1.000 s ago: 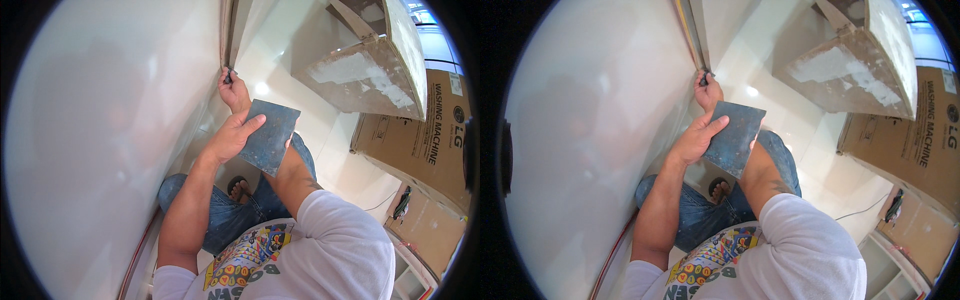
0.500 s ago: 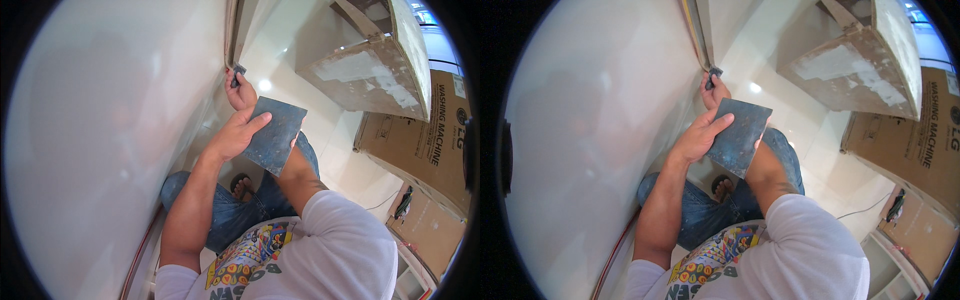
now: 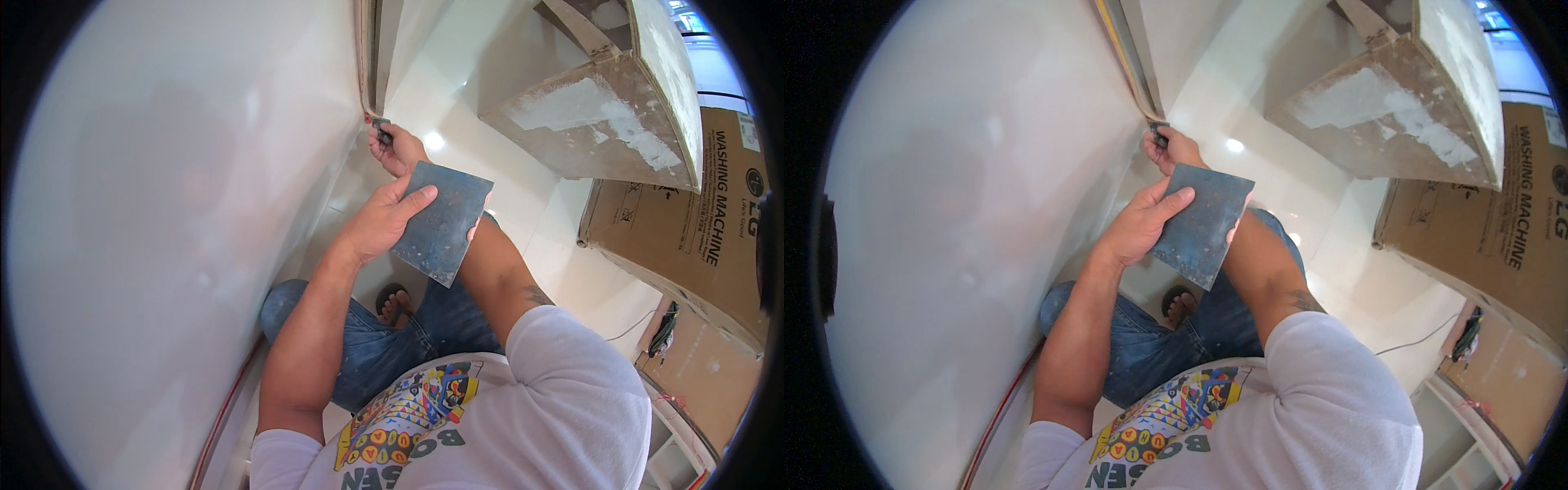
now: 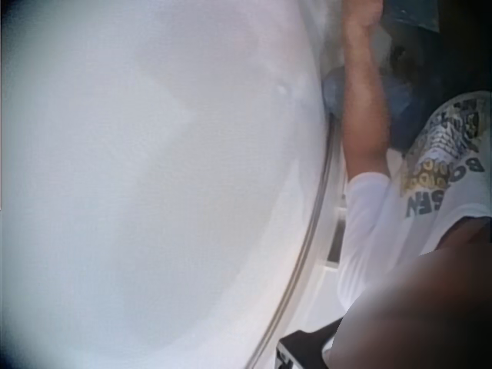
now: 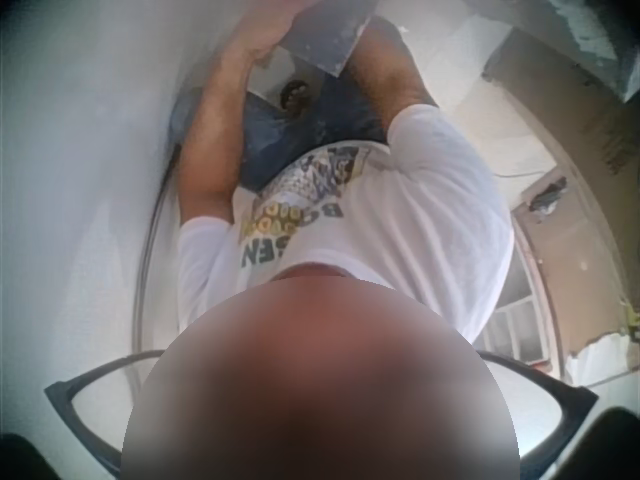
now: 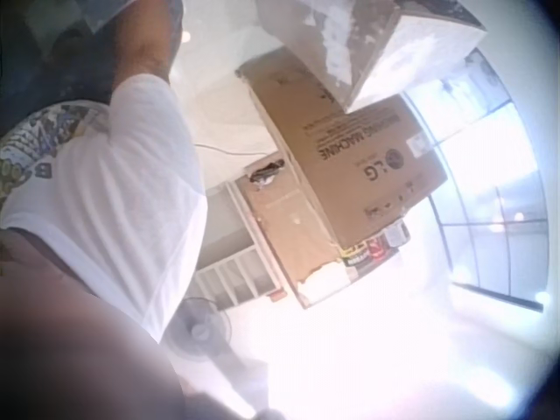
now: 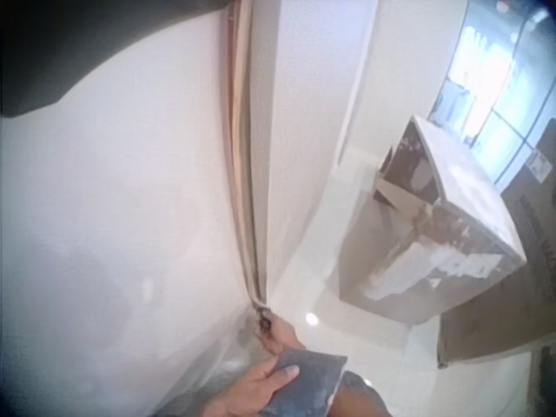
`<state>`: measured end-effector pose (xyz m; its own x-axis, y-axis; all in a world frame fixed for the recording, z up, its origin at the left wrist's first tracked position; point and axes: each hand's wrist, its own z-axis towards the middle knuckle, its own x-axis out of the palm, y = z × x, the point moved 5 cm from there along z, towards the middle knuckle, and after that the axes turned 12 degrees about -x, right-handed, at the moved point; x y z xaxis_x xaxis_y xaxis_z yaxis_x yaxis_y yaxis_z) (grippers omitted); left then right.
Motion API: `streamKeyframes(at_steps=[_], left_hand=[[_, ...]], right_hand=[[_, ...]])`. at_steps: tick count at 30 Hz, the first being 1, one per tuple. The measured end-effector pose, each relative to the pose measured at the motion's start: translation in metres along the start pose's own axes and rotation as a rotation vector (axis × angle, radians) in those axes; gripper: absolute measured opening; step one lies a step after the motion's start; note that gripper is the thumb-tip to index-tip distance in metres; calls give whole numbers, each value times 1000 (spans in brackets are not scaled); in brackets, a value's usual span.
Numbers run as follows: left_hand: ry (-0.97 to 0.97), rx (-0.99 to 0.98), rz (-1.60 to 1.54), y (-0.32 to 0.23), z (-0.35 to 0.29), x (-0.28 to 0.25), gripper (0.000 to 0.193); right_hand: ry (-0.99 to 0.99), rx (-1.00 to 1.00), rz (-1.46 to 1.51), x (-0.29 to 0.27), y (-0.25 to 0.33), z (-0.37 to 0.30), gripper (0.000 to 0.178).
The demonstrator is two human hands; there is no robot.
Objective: The person scoops filler from a container onto a hawk and uses a putty knife to apply it to a vertical wall edge. They repeatedly transfer filler and smooth the wall surface while sitting on the floor.
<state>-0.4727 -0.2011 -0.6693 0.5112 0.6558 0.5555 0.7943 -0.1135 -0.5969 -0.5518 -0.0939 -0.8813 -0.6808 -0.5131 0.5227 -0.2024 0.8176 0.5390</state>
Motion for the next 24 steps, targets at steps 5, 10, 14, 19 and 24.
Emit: streamKeyframes(at_steps=[5, 10, 14, 19, 24], left_hand=[[-43, -4, 44, -8, -5, 1, 45], [-43, -6, 61, -9, -5, 0, 45], [-50, -9, 51, -10, -5, -1, 44], [-39, -6, 63, -8, -3, 0, 42], [-28, 1, 25, -4, 0, 1, 44]], right_hand=[[85, 144, 178, 11, 26, 17, 20], [104, 176, 230, 7, 44, 47, 17], [117, 181, 302, -14, 57, 49, 17], [61, 44, -66, -44, 41, 6, 23], [55, -5, 33, -11, -6, 7, 25]])
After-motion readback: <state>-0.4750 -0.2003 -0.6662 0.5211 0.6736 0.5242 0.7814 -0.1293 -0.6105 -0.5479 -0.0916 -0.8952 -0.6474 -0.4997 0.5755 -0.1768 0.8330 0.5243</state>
